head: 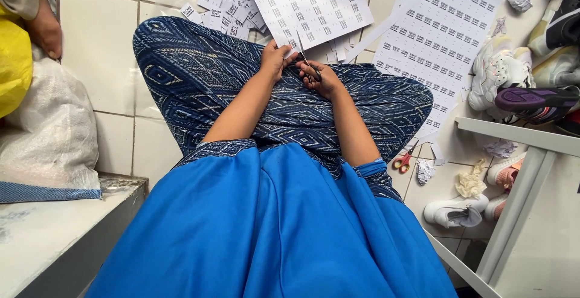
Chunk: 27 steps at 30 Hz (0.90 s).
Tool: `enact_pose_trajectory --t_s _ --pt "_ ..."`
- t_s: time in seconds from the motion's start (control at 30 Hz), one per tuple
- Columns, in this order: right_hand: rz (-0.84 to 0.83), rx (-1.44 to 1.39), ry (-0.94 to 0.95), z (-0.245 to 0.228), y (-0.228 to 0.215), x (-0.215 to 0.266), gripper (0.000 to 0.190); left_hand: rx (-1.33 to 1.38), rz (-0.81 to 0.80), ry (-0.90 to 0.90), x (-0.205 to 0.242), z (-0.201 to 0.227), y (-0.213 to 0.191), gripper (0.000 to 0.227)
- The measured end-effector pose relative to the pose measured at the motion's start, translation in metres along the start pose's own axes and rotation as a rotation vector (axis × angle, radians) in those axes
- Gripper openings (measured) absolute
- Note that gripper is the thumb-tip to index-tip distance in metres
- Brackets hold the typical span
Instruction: Cutting individual paper labels from a printed sheet using scissors while sitting on the floor.
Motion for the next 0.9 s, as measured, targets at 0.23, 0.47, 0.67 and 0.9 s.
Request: enact_pose_trajectory --t_s 0.23,0.47,0.67,0.9 --pt "-0.010 0.015 0.040 0.000 -0.002 -0.007 0.042 -0.007 0.008 -0.008 0.000 -0.001 -0.002 0.032" --pt "-0.100 0.315 0.120 -0.044 -0.011 0.001 0.039 0.015 0.001 -0.001 0.004 0.003 0.002 0.031" --pt "-0.197 0.539 -0.012 -0.163 0.018 0.055 0.026 0.011 0.002 0.001 0.001 0.004 -0.001 0.031" --pt "-0.567 0.093 -1.016 -0.342 0.102 0.189 0.038 -0.067 0.117 -0.113 0.029 0.023 0.015 0.040"
Point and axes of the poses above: each hand's wrist, its own x-axis away from the middle knuckle, its own y-axis out of the palm, z = x × y, the point moved 2 cm from there along -x, towards the middle knuckle, and after that the axes turned 14 degrees about -y, right-handed, at the moved point
